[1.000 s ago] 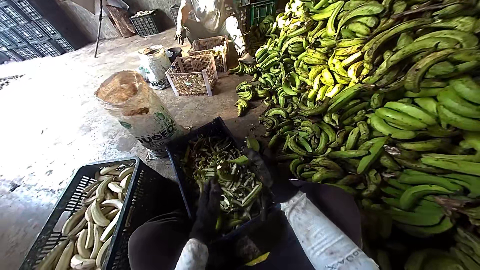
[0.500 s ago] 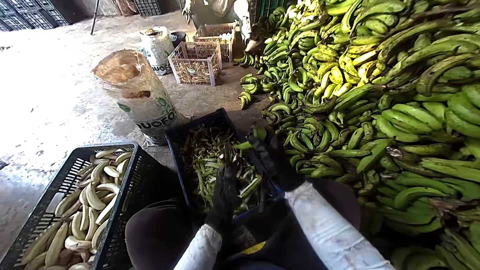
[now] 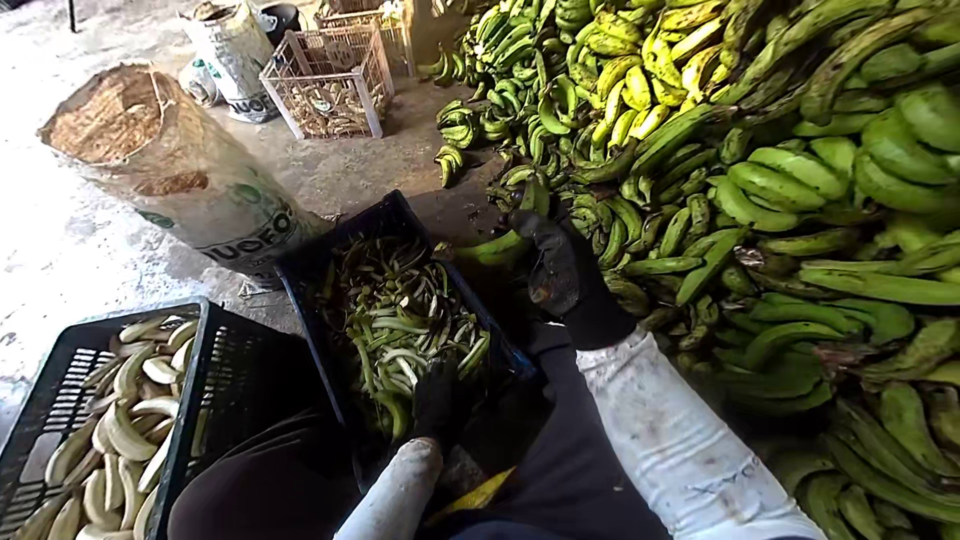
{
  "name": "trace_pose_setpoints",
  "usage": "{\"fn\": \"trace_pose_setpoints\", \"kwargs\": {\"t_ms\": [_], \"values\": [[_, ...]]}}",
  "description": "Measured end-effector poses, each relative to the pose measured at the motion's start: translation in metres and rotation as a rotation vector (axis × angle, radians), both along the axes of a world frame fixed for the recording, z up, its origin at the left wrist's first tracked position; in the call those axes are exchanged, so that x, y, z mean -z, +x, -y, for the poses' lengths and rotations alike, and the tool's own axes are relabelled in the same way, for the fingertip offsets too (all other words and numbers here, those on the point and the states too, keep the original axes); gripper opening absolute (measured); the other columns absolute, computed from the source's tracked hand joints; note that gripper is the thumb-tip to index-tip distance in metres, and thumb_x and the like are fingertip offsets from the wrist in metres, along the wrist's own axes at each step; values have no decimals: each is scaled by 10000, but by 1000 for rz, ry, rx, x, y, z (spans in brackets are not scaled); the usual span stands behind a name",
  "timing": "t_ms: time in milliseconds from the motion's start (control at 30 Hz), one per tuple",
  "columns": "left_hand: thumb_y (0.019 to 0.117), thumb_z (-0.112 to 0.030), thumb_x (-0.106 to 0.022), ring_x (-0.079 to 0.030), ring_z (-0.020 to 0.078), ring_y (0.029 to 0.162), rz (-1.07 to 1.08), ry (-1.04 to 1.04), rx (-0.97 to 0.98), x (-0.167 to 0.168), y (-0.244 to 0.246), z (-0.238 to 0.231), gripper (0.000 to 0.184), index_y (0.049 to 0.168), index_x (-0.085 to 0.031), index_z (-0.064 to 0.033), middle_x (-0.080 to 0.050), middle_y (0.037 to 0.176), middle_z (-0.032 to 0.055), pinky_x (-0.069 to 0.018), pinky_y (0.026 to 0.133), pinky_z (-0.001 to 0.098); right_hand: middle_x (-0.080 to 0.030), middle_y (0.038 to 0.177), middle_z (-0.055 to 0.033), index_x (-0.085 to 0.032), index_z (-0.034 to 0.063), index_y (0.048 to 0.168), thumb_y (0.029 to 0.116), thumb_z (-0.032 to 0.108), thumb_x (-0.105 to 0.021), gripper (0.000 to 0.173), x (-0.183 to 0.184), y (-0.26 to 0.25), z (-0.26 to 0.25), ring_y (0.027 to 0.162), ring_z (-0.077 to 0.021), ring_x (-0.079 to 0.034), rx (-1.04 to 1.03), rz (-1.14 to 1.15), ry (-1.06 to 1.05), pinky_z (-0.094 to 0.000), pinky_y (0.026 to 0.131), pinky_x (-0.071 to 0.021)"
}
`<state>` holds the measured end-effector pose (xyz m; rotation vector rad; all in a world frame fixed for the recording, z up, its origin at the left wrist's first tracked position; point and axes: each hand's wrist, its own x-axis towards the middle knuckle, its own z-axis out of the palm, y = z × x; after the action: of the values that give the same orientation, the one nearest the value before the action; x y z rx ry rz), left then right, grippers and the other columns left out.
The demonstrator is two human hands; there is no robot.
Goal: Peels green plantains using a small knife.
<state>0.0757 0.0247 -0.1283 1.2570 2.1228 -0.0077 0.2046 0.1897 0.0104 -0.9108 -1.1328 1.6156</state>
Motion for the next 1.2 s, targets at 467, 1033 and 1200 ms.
{"fn": "trace_pose_setpoints", "kwargs": {"t_ms": [467, 1033, 1200], "values": [[1047, -229, -560, -664, 208, 732, 792, 203, -494, 23, 30, -38, 358, 1338, -527, -23, -676, 934, 132, -580, 671, 402, -671, 958, -141, -564, 29, 1263, 1045, 178, -499, 272, 5, 16, -14, 806, -214, -677, 90, -268, -265, -345, 677, -583], [1037, -350, -541, -617, 60, 720, 726, 862, -34, -122, -31, 3, 585, 1546, -424, -85, -695, 995, 17, -551, 667, 272, -641, 758, -91, -604, 40, 1039, 1078, 262, -384, 315, 18, -30, 27, 591, -152, -622, -226, -385, -372, -307, 522, -552], [1037, -410, -538, -603, 71, 694, 710, 787, -60, -117, -30, 7, 616, 1545, -418, -84, -661, 895, 5, -552, 678, 298, -661, 791, -78, -616, 72, 1030, 1088, 265, -328, 352, 27, -34, 42, 664, -149, -650, -336, -442, -368, -317, 601, -578]]}}
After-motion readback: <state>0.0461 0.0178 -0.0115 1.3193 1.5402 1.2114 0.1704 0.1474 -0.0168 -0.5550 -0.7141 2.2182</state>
